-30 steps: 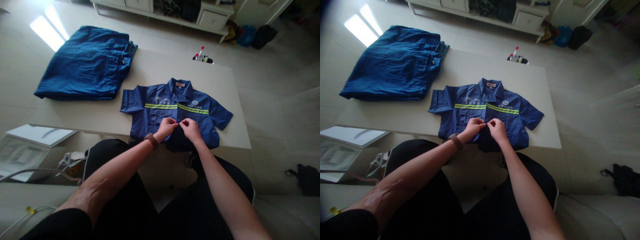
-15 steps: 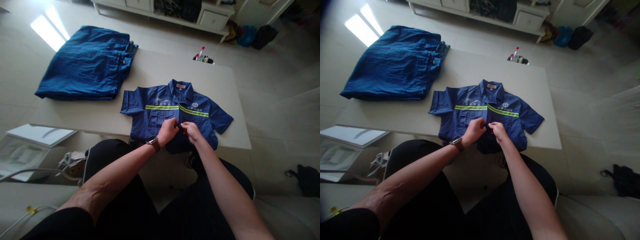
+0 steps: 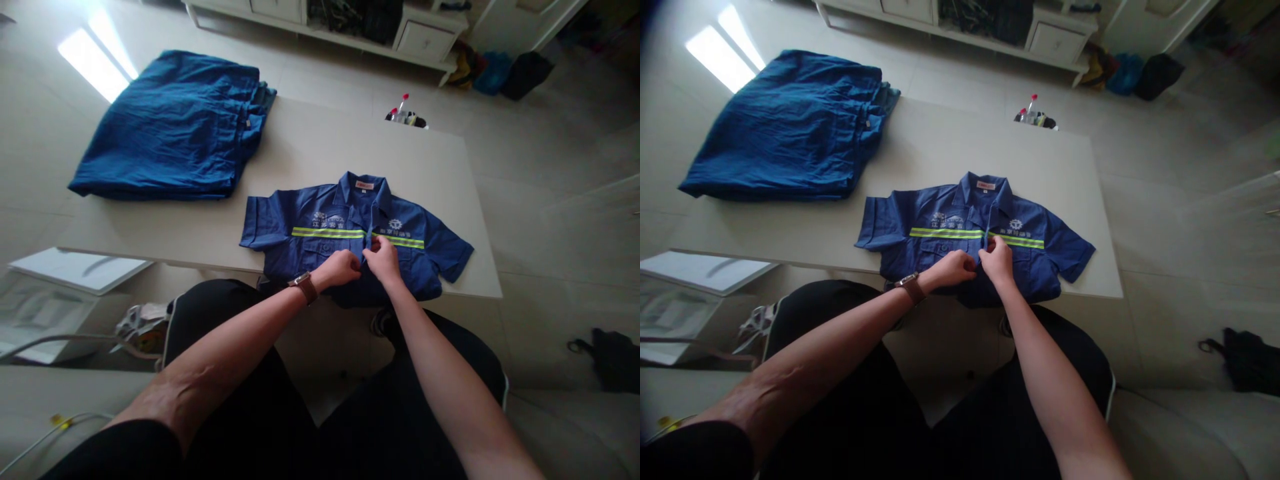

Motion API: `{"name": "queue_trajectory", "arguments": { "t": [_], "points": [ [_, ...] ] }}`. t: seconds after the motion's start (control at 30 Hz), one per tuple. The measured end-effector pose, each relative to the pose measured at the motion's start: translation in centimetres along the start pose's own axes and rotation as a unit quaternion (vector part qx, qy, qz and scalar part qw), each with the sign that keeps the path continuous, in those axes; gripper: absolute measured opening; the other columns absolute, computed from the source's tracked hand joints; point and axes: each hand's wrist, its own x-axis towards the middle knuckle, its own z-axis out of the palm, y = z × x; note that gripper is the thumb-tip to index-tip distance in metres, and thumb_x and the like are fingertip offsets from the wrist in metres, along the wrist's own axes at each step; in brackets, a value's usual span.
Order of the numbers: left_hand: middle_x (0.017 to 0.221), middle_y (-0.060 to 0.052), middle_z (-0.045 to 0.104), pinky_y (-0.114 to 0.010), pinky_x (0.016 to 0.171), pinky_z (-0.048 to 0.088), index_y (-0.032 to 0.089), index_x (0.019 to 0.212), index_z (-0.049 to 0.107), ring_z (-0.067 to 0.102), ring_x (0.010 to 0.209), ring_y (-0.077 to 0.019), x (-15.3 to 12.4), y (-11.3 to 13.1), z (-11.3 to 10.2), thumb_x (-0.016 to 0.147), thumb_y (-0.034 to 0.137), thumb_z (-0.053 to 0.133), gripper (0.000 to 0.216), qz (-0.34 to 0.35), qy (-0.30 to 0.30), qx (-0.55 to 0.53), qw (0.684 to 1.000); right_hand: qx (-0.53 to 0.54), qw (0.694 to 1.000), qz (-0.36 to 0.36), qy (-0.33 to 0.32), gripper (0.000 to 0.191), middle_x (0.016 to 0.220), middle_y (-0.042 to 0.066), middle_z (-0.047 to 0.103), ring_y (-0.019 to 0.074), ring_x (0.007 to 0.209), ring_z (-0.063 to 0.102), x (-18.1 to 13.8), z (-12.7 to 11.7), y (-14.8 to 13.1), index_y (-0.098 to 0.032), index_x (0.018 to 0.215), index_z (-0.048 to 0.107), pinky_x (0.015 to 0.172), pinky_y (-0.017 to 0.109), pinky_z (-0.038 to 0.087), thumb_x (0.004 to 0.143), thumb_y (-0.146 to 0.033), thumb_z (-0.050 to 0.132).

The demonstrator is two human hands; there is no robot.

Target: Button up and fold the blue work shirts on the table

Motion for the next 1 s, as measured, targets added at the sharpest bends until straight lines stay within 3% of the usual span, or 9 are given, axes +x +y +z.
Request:
{"name": "queue_trajectory", "arguments": {
  "t": [0.1,0.2,0.33,0.57,0.83,1.0],
  "points": [
    [0.079,-0.005,0.072,-0.028,0.073,0.05,0.016,0.087,0.075,0.064,0.074,-0.0181,0.4,0.2,-0.2,0.083,0.025,0.064,0.015,-0.018,0.079,0.045,0.996,0.008,1.0,-0.009,0.025,0.011,0.073,0.004,0.067,0.0199,0.067,0.059,-0.2,-0.6,-0.1,-0.021,0.082,0.062,0.073,0.033,0.05,0.072,-0.021,0.063],
    [0.111,-0.011,0.071,-0.03,0.09,0.052,0.017,0.116,0.071,0.066,0.097,-0.0206,1.0,0.3,-0.2,0.087,0.018,0.059,0.032,0.028,0.159,0.095,0.982,0.015,0.999,-0.02,0.03,0.006,0.074,0.004,0.067,0.02,0.067,0.059,-0.5,-1.2,0.1,-0.022,0.08,0.061,0.072,0.033,0.05,0.075,-0.022,0.062],
    [0.125,-0.012,0.063,-0.029,0.1,0.049,0.018,0.133,0.064,0.063,0.11,-0.0207,1.7,0.1,0.3,0.091,0.017,0.054,0.043,0.056,0.157,0.123,0.978,0.023,0.999,-0.036,0.025,0.01,0.076,0.005,0.068,0.0201,0.068,0.061,-0.7,-1.4,0.3,-0.021,0.083,0.063,0.071,0.033,0.051,0.074,-0.021,0.061],
    [0.115,-0.011,0.064,-0.029,0.091,0.051,0.019,0.122,0.072,0.064,0.094,-0.0191,3.0,-0.3,1.3,0.095,0.02,0.051,0.034,0.013,0.16,0.092,0.983,0.03,0.999,-0.043,0.01,0.02,0.079,0.007,0.071,0.0208,0.07,0.063,-1.2,-1.2,-0.1,-0.018,0.089,0.068,0.071,0.032,0.052,0.071,-0.017,0.06],
    [0.103,-0.008,0.069,-0.03,0.091,0.051,0.016,0.104,0.073,0.064,0.096,-0.0187,4.1,-0.7,2.0,0.083,0.012,0.065,0.023,0.013,0.187,0.026,0.982,0.039,0.998,-0.04,0.001,0.018,0.079,0.008,0.073,0.0217,0.072,0.065,-1.5,-1.4,-0.2,-0.017,0.085,0.069,0.072,0.032,0.052,0.07,-0.019,0.061],
    [0.096,-0.007,0.071,-0.03,0.09,0.051,0.015,0.092,0.072,0.064,0.093,-0.0181,4.5,-0.9,2.1,0.083,0.008,0.062,0.015,0.008,0.191,0.002,0.982,0.029,0.999,-0.031,0.01,0.013,0.074,0.007,0.072,0.0209,0.068,0.063,-1.5,-1.5,-0.1,-0.018,0.079,0.068,0.069,0.031,0.051,0.069,-0.023,0.062]
  ]
}}
